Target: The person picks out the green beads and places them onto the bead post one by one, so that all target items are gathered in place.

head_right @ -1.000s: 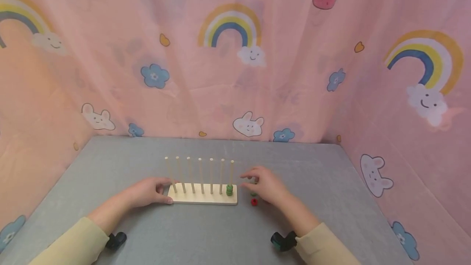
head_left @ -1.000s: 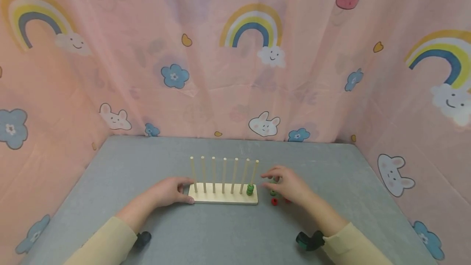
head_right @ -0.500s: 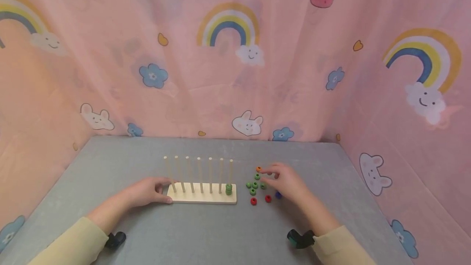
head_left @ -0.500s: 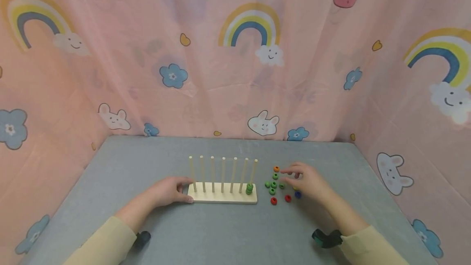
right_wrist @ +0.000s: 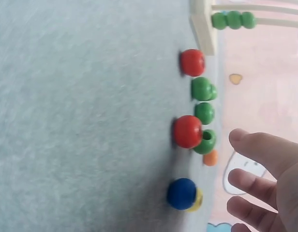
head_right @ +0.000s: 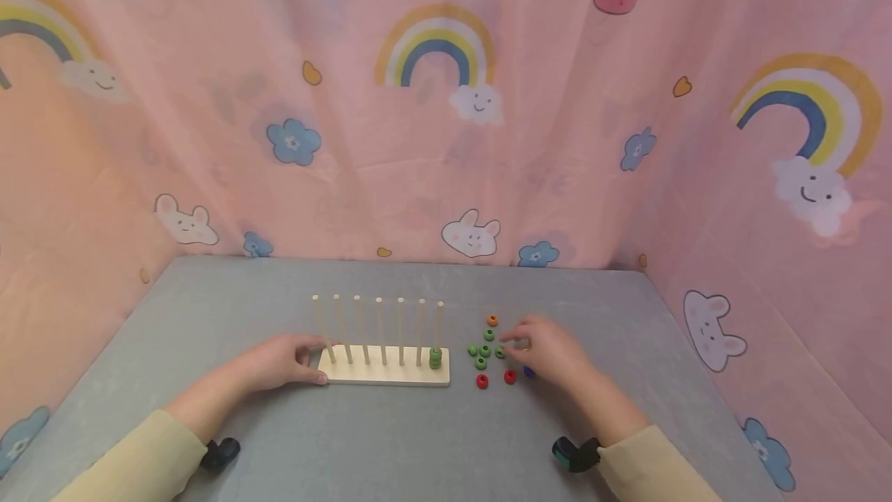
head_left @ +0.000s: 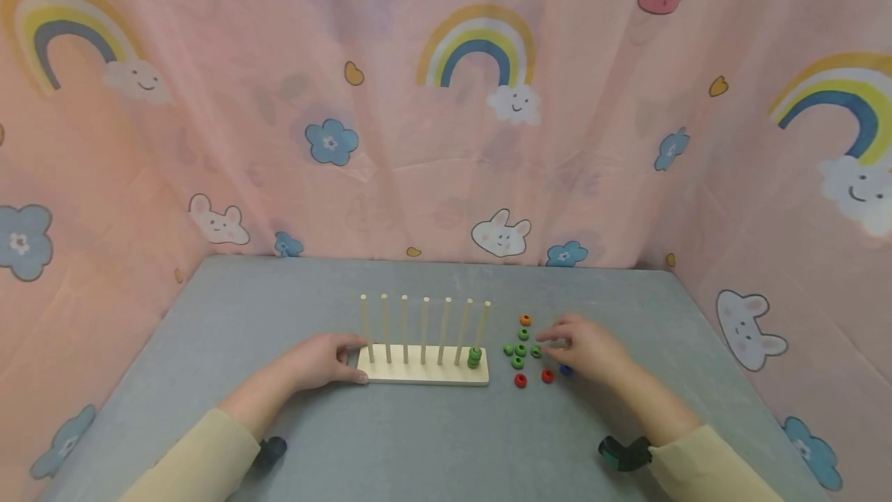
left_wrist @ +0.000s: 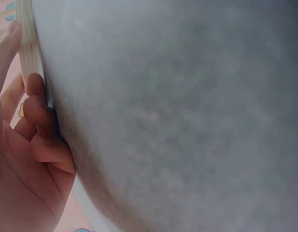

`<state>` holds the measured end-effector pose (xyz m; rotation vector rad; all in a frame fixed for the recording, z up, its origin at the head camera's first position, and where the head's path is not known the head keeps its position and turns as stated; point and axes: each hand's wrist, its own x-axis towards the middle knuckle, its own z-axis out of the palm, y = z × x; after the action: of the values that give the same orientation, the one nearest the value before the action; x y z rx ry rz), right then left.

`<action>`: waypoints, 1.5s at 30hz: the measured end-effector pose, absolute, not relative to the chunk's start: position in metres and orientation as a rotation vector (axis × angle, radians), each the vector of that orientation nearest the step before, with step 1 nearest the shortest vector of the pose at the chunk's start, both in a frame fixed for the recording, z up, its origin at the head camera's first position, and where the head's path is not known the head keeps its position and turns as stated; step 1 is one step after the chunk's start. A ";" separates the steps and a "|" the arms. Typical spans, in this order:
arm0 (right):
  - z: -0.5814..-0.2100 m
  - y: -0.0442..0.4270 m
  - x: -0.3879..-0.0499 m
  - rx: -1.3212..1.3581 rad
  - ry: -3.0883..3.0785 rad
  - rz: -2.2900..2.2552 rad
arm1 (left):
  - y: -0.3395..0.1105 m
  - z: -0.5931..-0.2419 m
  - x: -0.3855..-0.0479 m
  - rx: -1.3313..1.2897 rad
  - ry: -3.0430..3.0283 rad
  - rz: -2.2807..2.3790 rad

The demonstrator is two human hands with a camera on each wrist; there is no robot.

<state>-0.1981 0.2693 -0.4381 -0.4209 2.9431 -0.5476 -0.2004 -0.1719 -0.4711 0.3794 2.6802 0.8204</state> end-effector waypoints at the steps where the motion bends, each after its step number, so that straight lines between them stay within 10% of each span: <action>1: -0.440 0.269 -0.199 -0.426 2.939 -0.530 | -0.172 -0.471 -0.201 0.380 2.680 0.823; 45: -0.438 0.269 -0.207 -0.467 2.979 -0.460 | -0.173 -0.470 -0.201 0.391 2.667 0.838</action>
<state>-0.2071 0.2687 -0.4377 -0.4666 2.9786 -0.4604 -0.2013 -0.1726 -0.4705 0.3906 2.6666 0.8377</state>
